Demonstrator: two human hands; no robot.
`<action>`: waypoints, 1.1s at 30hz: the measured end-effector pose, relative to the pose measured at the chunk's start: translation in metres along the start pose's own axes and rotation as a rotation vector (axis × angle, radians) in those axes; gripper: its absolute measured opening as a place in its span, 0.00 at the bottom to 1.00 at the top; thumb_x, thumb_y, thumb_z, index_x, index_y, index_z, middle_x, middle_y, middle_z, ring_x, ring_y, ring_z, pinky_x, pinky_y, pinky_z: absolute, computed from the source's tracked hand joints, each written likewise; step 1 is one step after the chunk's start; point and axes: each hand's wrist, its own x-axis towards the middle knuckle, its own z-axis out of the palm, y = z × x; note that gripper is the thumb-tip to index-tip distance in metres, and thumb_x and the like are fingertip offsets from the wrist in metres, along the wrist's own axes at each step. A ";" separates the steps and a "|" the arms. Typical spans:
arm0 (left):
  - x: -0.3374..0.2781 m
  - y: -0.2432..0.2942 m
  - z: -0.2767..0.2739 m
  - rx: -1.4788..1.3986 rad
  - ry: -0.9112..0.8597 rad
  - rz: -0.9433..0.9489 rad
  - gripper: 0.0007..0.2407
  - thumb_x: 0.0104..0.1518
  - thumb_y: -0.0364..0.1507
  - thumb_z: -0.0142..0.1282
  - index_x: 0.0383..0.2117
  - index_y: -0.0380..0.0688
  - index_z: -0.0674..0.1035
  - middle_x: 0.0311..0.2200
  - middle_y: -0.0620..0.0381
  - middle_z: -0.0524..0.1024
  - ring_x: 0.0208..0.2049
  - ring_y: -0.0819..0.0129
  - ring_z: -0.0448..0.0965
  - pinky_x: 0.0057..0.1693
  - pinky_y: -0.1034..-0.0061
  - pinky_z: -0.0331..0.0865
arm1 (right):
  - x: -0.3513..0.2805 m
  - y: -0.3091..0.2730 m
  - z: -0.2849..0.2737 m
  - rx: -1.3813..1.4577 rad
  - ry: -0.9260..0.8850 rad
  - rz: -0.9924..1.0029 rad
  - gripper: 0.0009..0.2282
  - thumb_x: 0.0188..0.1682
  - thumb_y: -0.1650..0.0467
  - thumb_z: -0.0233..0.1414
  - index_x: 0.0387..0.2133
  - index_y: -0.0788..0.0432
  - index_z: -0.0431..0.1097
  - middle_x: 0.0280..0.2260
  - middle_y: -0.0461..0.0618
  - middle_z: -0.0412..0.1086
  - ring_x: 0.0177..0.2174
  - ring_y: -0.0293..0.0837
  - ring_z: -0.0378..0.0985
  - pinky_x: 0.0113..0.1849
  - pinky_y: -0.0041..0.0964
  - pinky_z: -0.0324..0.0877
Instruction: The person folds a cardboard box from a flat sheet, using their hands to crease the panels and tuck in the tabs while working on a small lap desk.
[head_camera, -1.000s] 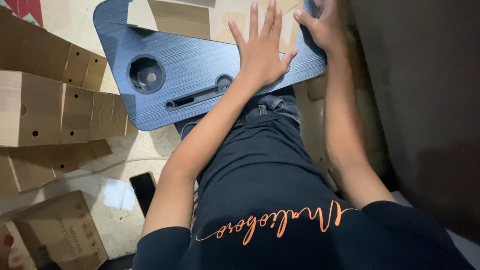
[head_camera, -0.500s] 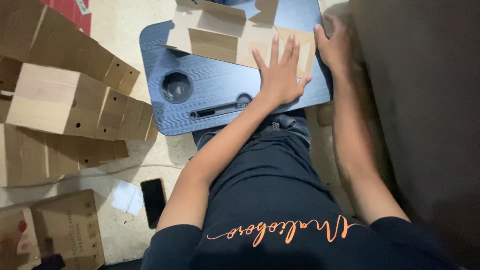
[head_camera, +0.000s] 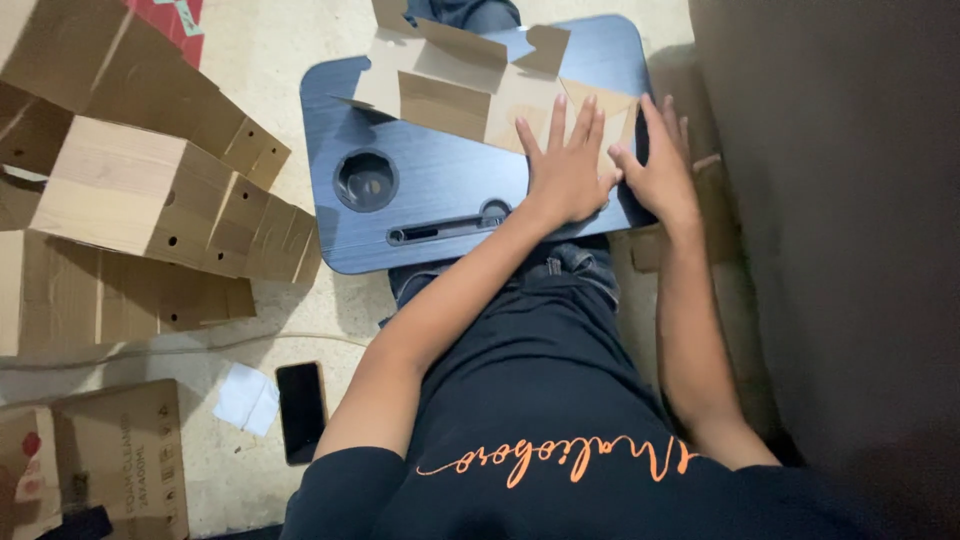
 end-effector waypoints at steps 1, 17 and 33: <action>0.002 0.000 0.001 0.015 -0.010 0.002 0.35 0.65 0.52 0.39 0.73 0.48 0.47 0.74 0.61 0.36 0.73 0.48 0.28 0.64 0.21 0.30 | 0.004 0.005 0.000 0.033 -0.014 0.007 0.32 0.55 0.65 0.53 0.71 0.50 0.46 0.72 0.61 0.34 0.69 0.67 0.30 0.65 0.62 0.34; 0.003 -0.015 0.022 0.070 0.163 0.094 0.33 0.65 0.53 0.42 0.71 0.47 0.55 0.73 0.57 0.44 0.73 0.48 0.37 0.64 0.23 0.39 | 0.098 0.007 -0.032 -0.559 -0.528 -0.242 0.43 0.40 0.55 0.59 0.71 0.31 0.45 0.70 0.52 0.09 0.67 0.62 0.08 0.56 0.84 0.15; -0.078 -0.075 -0.004 -0.160 0.578 0.324 0.16 0.63 0.27 0.54 0.57 0.40 0.75 0.60 0.47 0.71 0.66 0.47 0.63 0.68 0.37 0.57 | 0.140 -0.041 -0.028 -0.681 -0.480 -0.433 0.33 0.42 0.84 0.44 0.60 0.39 0.67 0.72 0.51 0.45 0.69 0.59 0.39 0.53 0.93 0.33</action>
